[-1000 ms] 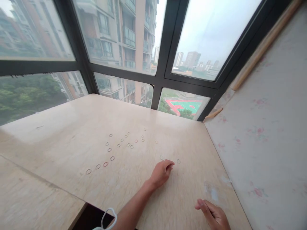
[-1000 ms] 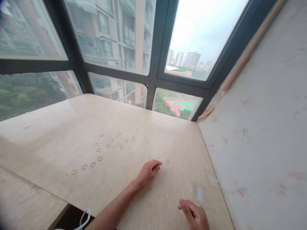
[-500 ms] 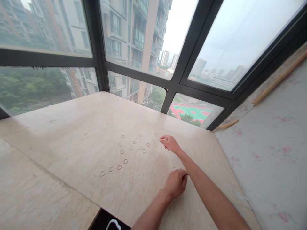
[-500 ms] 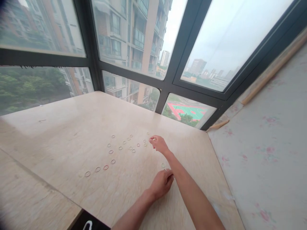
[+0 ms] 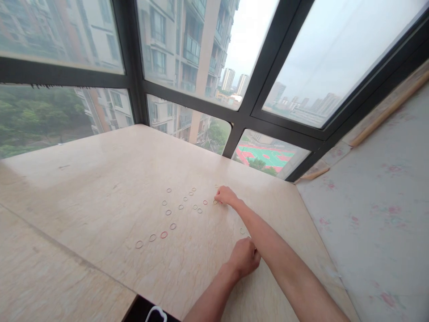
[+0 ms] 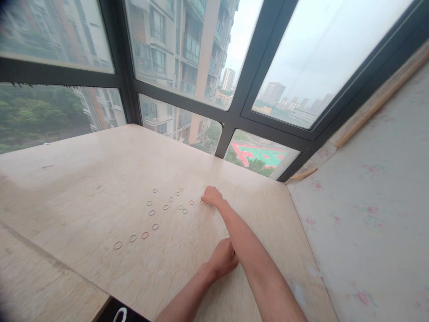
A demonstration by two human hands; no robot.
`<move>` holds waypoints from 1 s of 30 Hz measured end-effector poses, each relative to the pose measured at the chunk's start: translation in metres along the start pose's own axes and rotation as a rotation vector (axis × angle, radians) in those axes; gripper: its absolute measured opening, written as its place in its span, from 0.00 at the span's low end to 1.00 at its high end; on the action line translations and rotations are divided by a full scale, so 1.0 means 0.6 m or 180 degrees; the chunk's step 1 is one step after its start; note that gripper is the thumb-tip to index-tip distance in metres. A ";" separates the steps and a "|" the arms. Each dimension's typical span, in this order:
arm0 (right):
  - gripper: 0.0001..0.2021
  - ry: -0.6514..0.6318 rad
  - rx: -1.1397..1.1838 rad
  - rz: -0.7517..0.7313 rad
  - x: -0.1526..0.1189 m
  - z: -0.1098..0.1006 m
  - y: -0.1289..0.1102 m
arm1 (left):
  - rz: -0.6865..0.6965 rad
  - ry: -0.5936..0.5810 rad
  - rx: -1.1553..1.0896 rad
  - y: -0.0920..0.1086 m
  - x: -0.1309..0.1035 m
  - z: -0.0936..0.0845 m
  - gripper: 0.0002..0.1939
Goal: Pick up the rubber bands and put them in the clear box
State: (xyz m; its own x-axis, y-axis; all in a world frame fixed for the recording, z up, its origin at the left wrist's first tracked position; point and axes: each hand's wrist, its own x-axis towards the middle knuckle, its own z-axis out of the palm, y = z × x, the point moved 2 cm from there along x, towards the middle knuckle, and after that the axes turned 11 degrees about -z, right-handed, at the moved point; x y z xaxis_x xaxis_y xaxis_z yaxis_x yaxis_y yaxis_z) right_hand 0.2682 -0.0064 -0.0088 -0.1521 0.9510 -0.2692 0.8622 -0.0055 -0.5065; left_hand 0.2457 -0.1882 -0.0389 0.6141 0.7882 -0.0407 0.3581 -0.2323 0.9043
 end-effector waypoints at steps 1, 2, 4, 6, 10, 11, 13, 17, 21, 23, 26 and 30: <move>0.10 0.0010 0.0083 -0.0033 -0.005 0.000 0.000 | 0.0023 0.0130 0.0145 0.000 0.001 0.000 0.08; 0.10 0.0032 0.0189 -0.0078 -0.011 0.000 0.000 | 0.0065 0.0244 0.0252 0.000 0.002 -0.001 0.08; 0.10 0.0112 0.0453 -0.0192 -0.028 0.002 -0.003 | 0.0164 0.0350 0.0294 0.001 0.004 -0.002 0.08; 0.08 0.0224 0.0757 -0.0315 -0.050 0.003 -0.007 | 0.0213 0.0403 0.0232 0.002 0.005 -0.002 0.09; 0.03 0.0420 0.1349 -0.0533 -0.106 -0.005 -0.010 | 0.0388 0.0458 -0.0139 0.001 0.008 -0.004 0.10; 0.03 0.0467 0.1476 -0.0582 -0.122 -0.009 -0.007 | 0.0420 0.0460 -0.0272 0.001 0.010 -0.004 0.10; 0.02 0.0601 0.1696 -0.0681 -0.156 -0.019 0.002 | 0.0305 0.0478 -0.0640 -0.003 0.016 -0.006 0.09; 0.07 0.1023 0.1992 -0.0789 -0.229 -0.035 0.035 | -0.0409 0.0812 -0.1725 -0.007 0.025 -0.021 0.10; 0.11 0.1667 0.2216 -0.0823 -0.299 -0.029 0.075 | -0.0304 0.0972 -0.2359 0.009 0.017 -0.041 0.19; 0.12 0.1946 0.2260 -0.0734 -0.329 -0.017 0.092 | -0.0206 0.0939 -0.2434 0.017 0.009 -0.043 0.21; 0.14 0.2164 0.2365 -0.0590 -0.363 0.006 0.107 | -0.0122 0.0873 -0.2216 0.023 -0.001 -0.036 0.19; 0.14 0.2303 0.2313 -0.0536 -0.390 0.031 0.114 | -0.0106 0.0755 -0.1851 0.025 -0.005 -0.023 0.15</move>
State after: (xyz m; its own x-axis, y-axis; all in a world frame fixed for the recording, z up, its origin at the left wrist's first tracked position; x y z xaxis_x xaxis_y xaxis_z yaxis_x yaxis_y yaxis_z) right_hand 0.3538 -0.2352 0.0044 0.2897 0.9136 0.2852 0.3211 0.1879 -0.9282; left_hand 0.2392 -0.1860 -0.0195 0.4126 0.9101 -0.0377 -0.1078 0.0899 0.9901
